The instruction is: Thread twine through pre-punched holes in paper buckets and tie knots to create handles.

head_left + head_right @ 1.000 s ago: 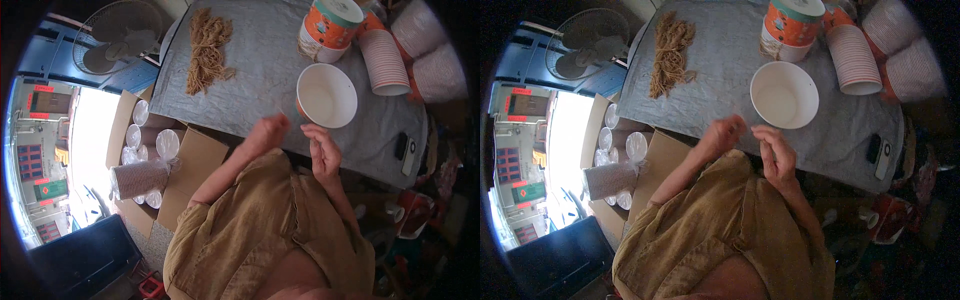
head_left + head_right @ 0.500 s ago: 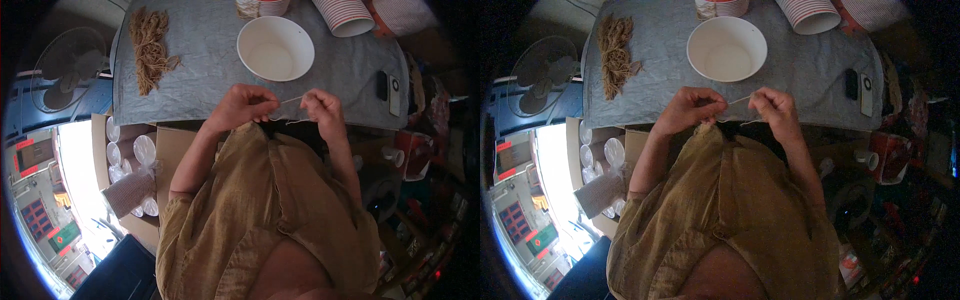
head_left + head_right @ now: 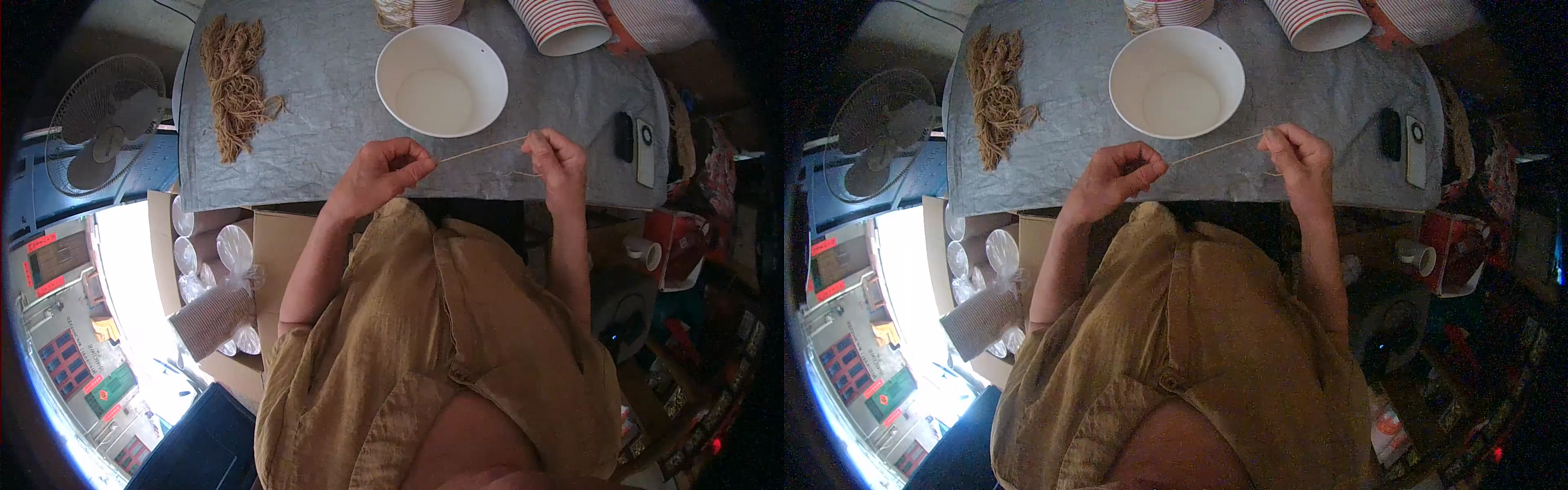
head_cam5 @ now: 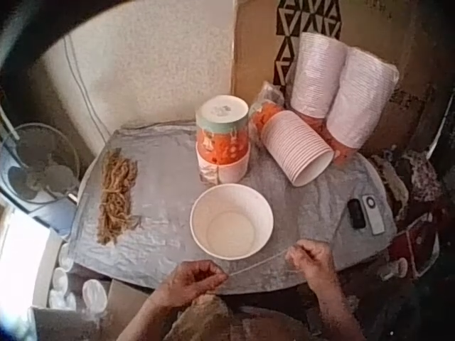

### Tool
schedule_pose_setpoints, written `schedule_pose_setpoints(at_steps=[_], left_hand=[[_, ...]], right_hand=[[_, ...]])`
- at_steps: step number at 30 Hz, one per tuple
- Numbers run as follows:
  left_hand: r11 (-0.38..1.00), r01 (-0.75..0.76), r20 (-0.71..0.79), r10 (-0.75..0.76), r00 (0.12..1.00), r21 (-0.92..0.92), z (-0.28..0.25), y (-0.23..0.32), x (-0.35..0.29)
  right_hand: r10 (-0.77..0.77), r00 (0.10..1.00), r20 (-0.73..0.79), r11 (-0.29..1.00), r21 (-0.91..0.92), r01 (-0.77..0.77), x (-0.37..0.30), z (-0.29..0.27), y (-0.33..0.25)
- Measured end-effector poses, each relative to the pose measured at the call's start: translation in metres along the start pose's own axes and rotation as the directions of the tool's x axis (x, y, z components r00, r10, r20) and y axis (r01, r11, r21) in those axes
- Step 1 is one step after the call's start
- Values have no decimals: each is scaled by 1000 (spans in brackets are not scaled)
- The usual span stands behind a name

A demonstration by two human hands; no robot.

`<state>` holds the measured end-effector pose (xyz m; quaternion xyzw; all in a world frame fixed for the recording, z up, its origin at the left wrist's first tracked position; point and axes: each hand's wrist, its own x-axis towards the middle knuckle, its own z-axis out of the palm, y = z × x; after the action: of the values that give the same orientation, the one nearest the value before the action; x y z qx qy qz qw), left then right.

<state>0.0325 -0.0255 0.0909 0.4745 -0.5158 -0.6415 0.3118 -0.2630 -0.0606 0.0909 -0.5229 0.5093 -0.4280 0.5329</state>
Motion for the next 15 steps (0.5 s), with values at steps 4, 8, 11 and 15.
schedule_pose_setpoints(at_steps=[4,8,11,15], left_hand=[[963,-61,-98,89,991,261,16,-4,-3],[935,-110,-61,138,989,338,33,10,-4],[939,-142,-39,162,986,313,41,16,-3],[962,-133,-46,149,988,240,38,13,-1]], right_hand=[[-385,919,85,488,-827,280,0,14,14],[-502,825,258,638,-533,556,-17,43,2],[-352,885,305,844,-305,441,-26,57,3],[132,891,435,990,-94,-101,-29,47,6]])
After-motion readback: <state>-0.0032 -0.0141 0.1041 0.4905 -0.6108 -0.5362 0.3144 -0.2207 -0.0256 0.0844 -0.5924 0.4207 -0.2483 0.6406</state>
